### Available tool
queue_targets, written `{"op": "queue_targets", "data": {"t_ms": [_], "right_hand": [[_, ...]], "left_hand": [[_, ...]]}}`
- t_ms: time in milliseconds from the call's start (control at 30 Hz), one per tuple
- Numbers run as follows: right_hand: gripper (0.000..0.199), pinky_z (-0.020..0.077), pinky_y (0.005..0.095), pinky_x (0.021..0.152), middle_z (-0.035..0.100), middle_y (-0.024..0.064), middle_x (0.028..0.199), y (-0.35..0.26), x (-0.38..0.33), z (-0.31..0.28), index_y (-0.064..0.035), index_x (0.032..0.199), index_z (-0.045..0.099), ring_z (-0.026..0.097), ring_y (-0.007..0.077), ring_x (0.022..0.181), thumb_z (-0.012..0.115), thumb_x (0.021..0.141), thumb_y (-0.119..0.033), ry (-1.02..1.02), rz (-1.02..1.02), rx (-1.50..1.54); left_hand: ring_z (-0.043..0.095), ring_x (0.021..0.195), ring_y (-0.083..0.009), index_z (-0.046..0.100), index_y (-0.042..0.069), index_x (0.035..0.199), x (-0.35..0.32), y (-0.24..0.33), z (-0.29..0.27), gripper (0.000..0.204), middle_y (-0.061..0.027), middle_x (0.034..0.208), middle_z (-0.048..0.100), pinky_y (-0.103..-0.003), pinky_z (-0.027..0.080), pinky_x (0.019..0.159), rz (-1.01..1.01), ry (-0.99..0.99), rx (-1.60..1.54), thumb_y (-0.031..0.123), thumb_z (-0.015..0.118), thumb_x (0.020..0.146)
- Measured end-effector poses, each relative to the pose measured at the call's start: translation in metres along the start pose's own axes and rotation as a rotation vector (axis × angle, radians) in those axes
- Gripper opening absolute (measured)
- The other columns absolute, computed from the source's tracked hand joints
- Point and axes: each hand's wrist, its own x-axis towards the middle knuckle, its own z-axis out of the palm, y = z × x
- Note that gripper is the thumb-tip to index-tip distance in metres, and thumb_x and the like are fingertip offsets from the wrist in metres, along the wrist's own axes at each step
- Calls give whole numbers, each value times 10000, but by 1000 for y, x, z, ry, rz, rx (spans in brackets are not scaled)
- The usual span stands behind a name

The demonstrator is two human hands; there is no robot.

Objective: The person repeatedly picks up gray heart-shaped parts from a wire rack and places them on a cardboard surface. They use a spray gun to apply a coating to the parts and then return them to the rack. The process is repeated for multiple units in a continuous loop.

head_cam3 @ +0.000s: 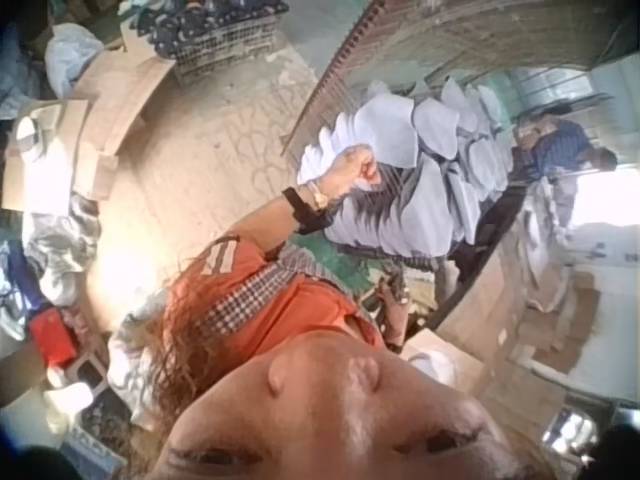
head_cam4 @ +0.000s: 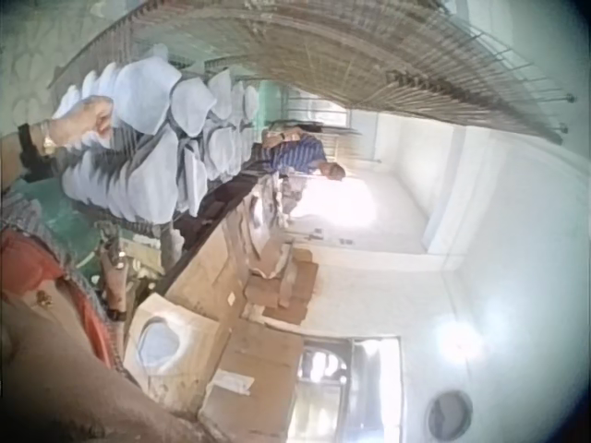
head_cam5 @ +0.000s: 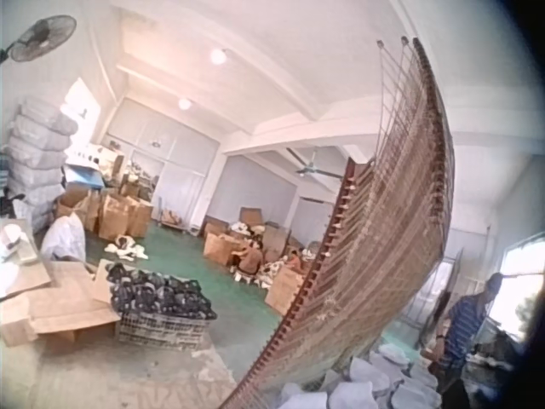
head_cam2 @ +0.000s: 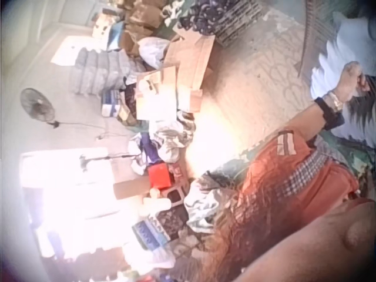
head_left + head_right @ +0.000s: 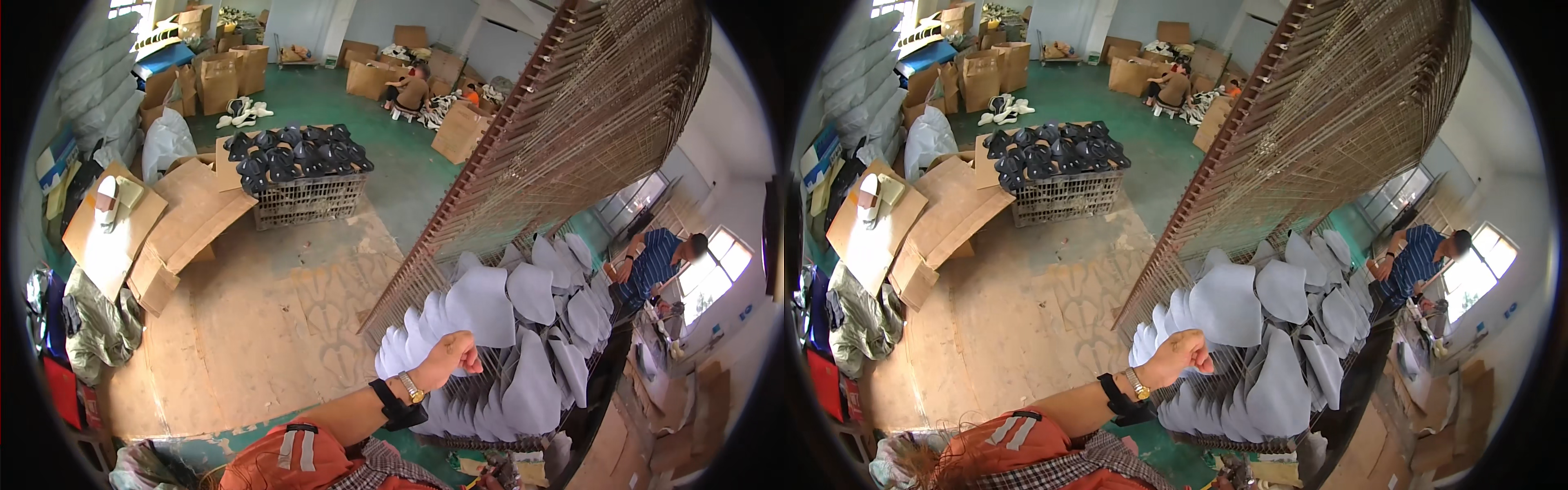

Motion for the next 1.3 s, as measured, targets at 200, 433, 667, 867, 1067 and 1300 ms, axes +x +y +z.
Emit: {"op": "queue_targets", "data": {"t_ms": [200,433,667,867,1067,1300], "right_hand": [[348,492,271,706,610,51,1026,24,9,-4,-10,1174,562,592,149,869,651,842,-66,41,-57,91],[372,483,259,666,607,49,1012,24,14,0,-9,1202,545,588,139,840,646,853,-87,5,-34,1],[192,401,221,513,615,5,756,-10,8,10,-43,1005,629,551,85,628,663,850,-150,-80,174,-92],[178,430,237,515,628,24,767,14,10,12,-20,981,624,566,116,622,661,848,-132,19,-151,0],[462,474,262,748,607,23,865,66,-27,-40,-16,1182,536,565,92,793,683,746,-55,239,-46,158],[524,482,391,769,628,230,970,181,-116,-151,-20,1226,504,619,354,891,646,731,-114,848,113,-308]], "left_hand": [[605,705,-181,482,45,753,0,2,2,266,-47,726,534,-309,500,692,35,-34,-5,217,409,943],[614,809,-175,459,53,899,0,3,-5,187,-51,876,546,-284,483,762,64,-198,58,205,377,969],[606,875,-182,457,56,921,-8,7,-14,157,-65,967,529,-291,482,781,72,-194,5,175,363,962],[612,852,-181,486,52,942,-10,-5,-8,142,-73,944,567,-300,496,781,-36,-139,1,180,426,958],[632,748,-220,524,38,851,0,-61,29,200,-99,793,605,-342,518,724,-212,-125,132,215,468,926],[602,648,-235,470,92,718,-1,-105,-16,220,-79,693,559,-373,498,645,-242,236,359,239,434,878]]}}
